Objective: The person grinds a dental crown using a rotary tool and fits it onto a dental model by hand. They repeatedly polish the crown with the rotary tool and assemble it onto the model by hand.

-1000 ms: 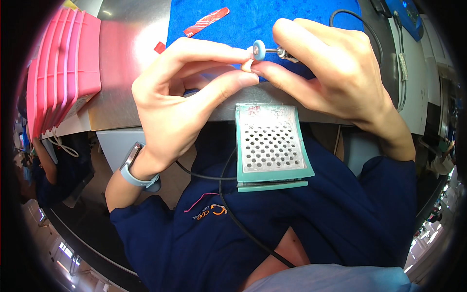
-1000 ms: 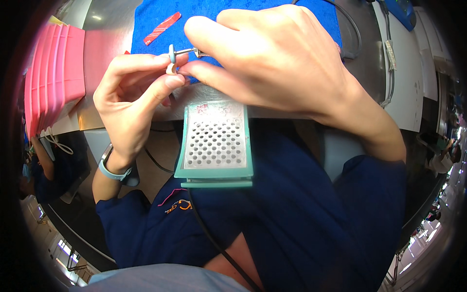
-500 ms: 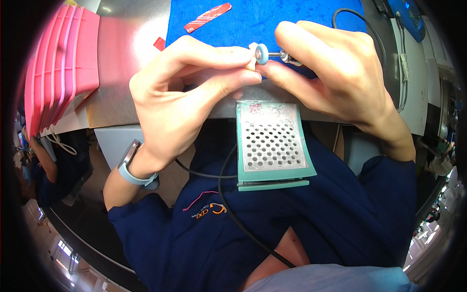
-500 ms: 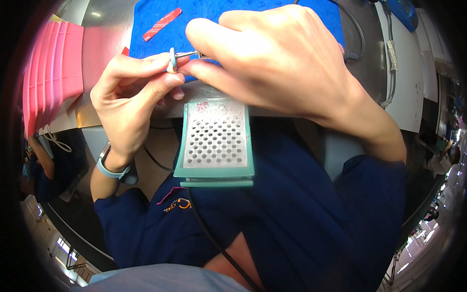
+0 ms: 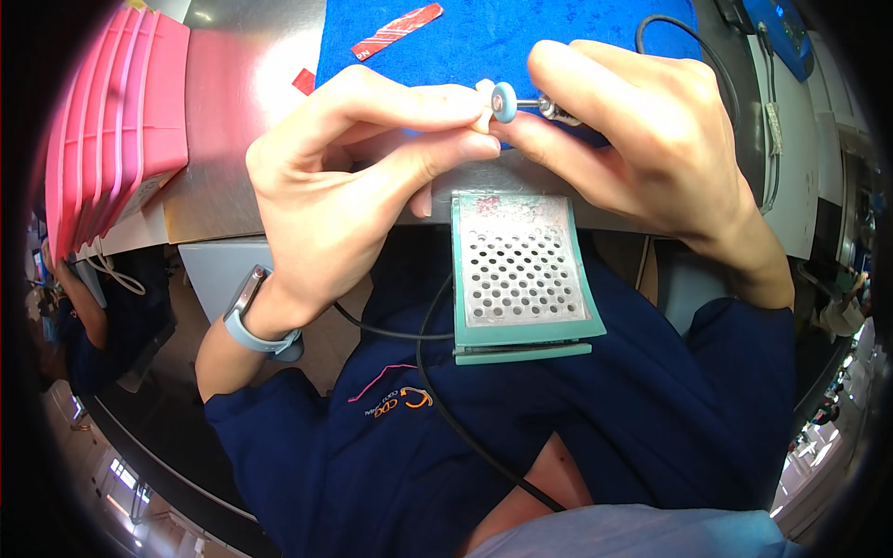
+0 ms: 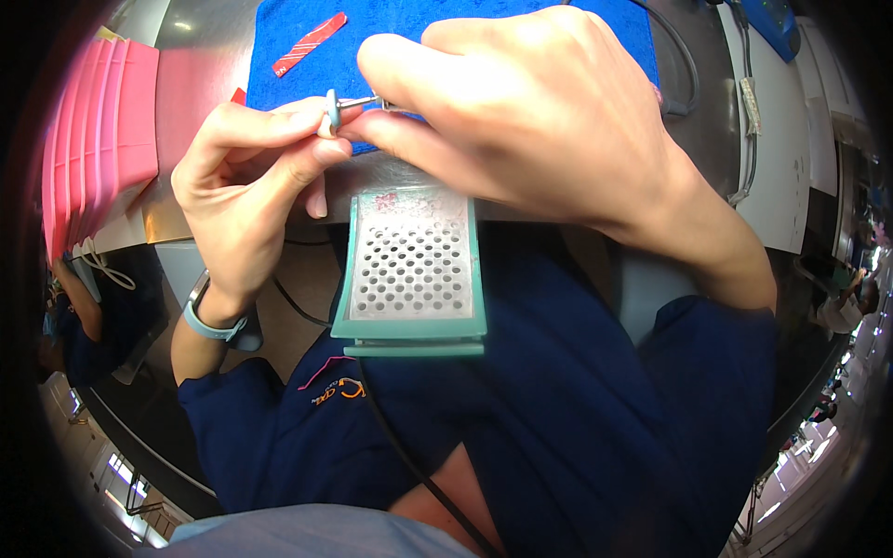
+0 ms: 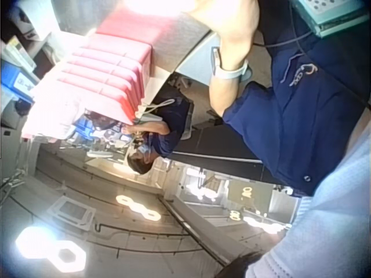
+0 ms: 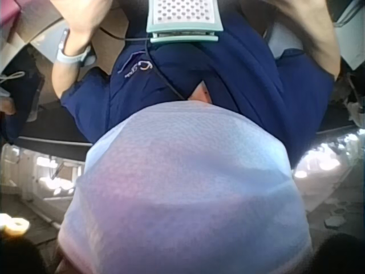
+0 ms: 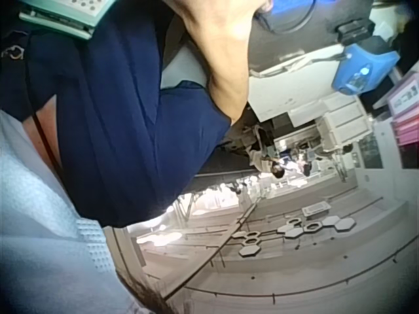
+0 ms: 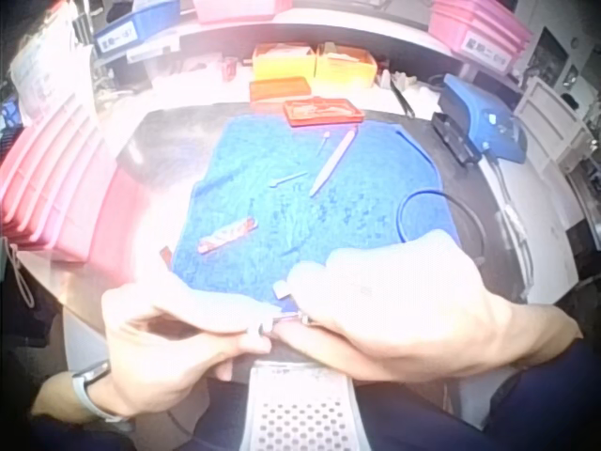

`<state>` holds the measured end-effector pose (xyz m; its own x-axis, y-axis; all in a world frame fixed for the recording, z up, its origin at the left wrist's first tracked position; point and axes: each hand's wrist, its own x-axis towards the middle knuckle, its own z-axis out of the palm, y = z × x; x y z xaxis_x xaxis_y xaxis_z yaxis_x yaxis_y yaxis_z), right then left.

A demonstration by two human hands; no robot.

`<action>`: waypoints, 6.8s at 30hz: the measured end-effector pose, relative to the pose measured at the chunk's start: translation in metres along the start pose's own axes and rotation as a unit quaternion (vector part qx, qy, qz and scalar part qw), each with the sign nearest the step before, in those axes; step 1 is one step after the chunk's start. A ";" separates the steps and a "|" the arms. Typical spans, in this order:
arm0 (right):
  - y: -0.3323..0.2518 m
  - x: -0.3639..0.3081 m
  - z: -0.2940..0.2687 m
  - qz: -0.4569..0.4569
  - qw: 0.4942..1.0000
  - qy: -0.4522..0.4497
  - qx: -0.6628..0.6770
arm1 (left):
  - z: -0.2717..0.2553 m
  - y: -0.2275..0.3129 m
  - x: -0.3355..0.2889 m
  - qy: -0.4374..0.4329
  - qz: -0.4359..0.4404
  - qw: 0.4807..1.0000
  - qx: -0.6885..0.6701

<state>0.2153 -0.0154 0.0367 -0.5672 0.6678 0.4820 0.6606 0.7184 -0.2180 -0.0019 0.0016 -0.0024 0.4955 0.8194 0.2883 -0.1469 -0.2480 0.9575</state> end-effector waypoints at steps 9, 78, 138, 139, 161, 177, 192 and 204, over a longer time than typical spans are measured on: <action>-0.001 -0.002 -0.002 0.008 1.000 -0.021 0.002 | 0.000 -0.002 0.000 0.000 0.004 1.000 0.000; -0.004 -0.003 -0.005 0.009 1.000 -0.010 0.008 | -0.001 -0.004 0.000 -0.015 0.037 0.999 0.036; 0.000 0.000 -0.010 -0.045 0.996 -0.034 -0.069 | -0.006 -0.004 0.000 -0.029 0.029 0.999 0.012; 0.000 -0.001 -0.010 -0.044 0.996 -0.034 -0.070 | -0.006 -0.004 0.000 -0.031 0.029 0.999 0.010; 0.021 0.003 -0.006 0.056 0.996 -0.024 -0.065 | -0.005 0.004 0.003 0.090 -0.038 0.995 0.018; 0.003 0.008 0.003 0.141 0.959 -0.021 0.245 | -0.008 -0.002 0.005 0.050 0.016 0.998 0.047; -0.003 -0.003 0.008 0.296 0.775 0.004 0.559 | -0.009 -0.003 0.008 -0.023 0.108 0.992 0.066; 0.001 -0.008 0.009 0.295 0.744 -0.037 0.598 | -0.015 -0.003 0.001 -0.062 0.074 0.993 0.071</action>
<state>0.2163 -0.0182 0.0253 -0.4076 0.9125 -0.0354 -0.0795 -0.0741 -0.9941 -0.0132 0.0110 -0.0051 0.5801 0.7014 0.4142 -0.1084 -0.4375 0.8927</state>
